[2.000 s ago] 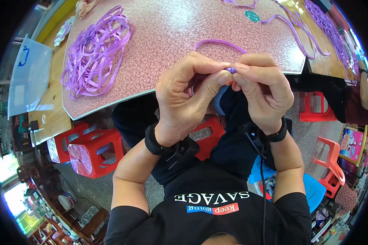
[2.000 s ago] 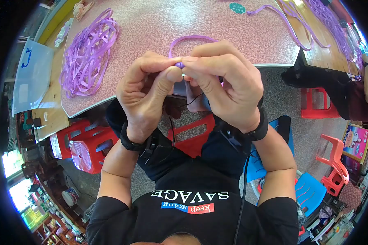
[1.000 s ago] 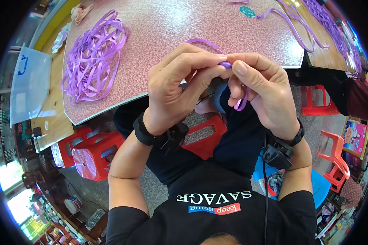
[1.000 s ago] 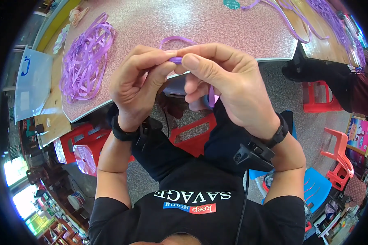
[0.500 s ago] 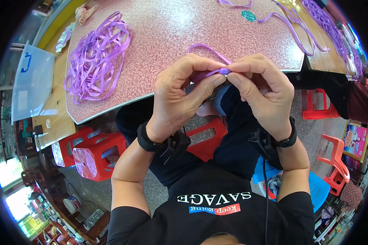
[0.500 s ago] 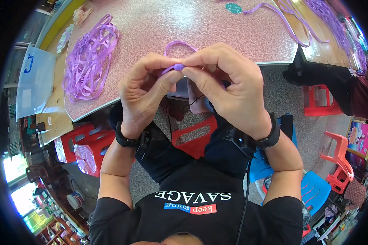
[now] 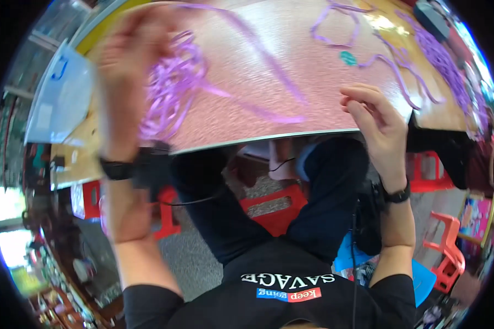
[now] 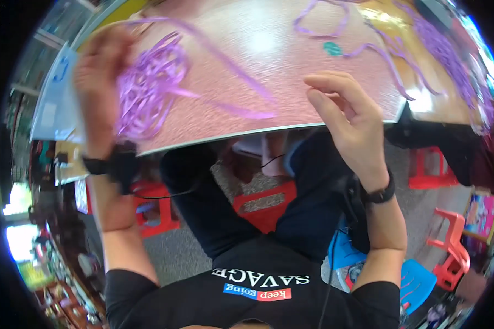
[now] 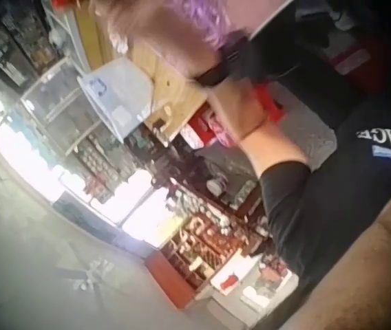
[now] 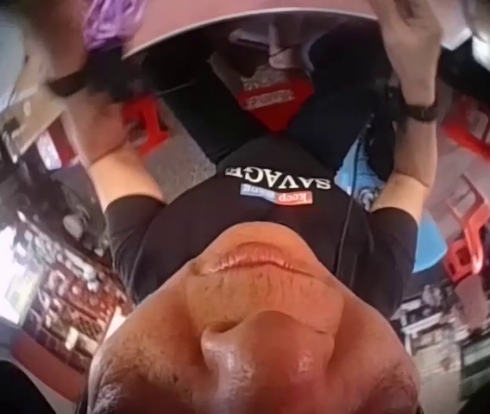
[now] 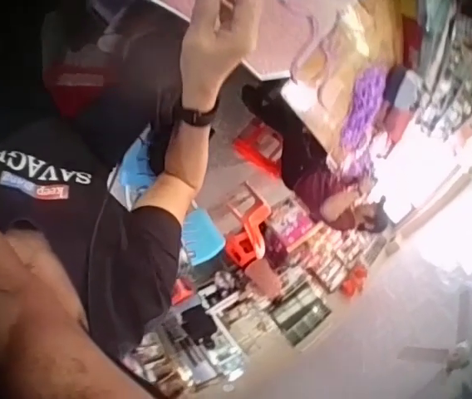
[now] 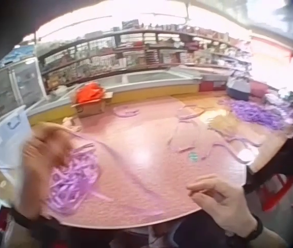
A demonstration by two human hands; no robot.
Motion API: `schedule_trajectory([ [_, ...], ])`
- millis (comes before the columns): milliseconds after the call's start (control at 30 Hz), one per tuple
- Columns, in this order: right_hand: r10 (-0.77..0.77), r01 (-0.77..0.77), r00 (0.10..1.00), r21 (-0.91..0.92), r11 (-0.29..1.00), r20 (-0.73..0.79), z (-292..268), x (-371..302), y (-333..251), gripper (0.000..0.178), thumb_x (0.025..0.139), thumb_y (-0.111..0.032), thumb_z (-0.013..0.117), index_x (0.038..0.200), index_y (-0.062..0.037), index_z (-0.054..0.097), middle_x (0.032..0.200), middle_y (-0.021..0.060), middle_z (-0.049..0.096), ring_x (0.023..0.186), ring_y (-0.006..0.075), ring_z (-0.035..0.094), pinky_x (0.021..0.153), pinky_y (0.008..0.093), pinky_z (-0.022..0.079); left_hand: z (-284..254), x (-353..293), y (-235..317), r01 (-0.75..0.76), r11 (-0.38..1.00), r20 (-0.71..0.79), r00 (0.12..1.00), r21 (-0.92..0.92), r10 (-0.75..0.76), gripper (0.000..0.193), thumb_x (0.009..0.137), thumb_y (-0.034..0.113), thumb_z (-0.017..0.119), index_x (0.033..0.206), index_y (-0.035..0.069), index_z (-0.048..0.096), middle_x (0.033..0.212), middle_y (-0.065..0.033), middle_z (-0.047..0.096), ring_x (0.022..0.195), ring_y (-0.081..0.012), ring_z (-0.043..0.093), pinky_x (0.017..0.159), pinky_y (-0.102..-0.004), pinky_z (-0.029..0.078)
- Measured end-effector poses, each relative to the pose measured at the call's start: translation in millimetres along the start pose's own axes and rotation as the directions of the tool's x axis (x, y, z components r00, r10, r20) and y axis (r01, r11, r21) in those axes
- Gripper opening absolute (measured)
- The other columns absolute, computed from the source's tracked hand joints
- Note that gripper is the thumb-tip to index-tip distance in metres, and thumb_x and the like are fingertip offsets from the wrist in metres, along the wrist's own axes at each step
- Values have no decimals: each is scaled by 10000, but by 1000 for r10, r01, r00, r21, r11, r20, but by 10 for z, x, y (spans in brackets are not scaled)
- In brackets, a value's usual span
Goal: The person picks up a purple ribbon and threads it through a small purple plastic tube. They slide the tube along the ribbon and then tie a knot at the end to secure it.
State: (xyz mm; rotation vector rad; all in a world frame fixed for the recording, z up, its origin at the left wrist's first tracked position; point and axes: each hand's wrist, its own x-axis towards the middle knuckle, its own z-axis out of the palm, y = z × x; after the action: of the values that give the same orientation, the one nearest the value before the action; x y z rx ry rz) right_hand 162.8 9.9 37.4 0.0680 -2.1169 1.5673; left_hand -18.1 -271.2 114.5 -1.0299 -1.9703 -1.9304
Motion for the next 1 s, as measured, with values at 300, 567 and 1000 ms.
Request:
schedule_trajectory([
  [300,248,-292,956,-471,833,-155,-1176,417,887,195,930,-139,646,1053,7,687,849,53,680,759,112,651,667,249,519,-1800,880,-438,32,738,-153,984,674,97,404,925,231,698,1266,29,621,1098,-58,666,1016,-131,598,853,-259,467],
  [567,-69,162,987,-845,510,148,-1550,880,1050,230,901,-223,640,1080,-90,695,987,125,680,881,294,676,755,385,529,-74,76,-601,53,931,238,960,362,-147,402,935,167,660,1304,40,564,1294,-97,582,1176,-192,540,959,-305,462],
  [1000,169,-142,950,-116,983,263,-359,729,489,127,968,-105,589,1054,-16,616,863,70,657,758,127,628,693,265,513,1625,-507,-610,464,875,533,780,-139,-329,552,928,68,639,1424,27,400,1171,-79,589,1007,-145,604,835,-261,509],
])
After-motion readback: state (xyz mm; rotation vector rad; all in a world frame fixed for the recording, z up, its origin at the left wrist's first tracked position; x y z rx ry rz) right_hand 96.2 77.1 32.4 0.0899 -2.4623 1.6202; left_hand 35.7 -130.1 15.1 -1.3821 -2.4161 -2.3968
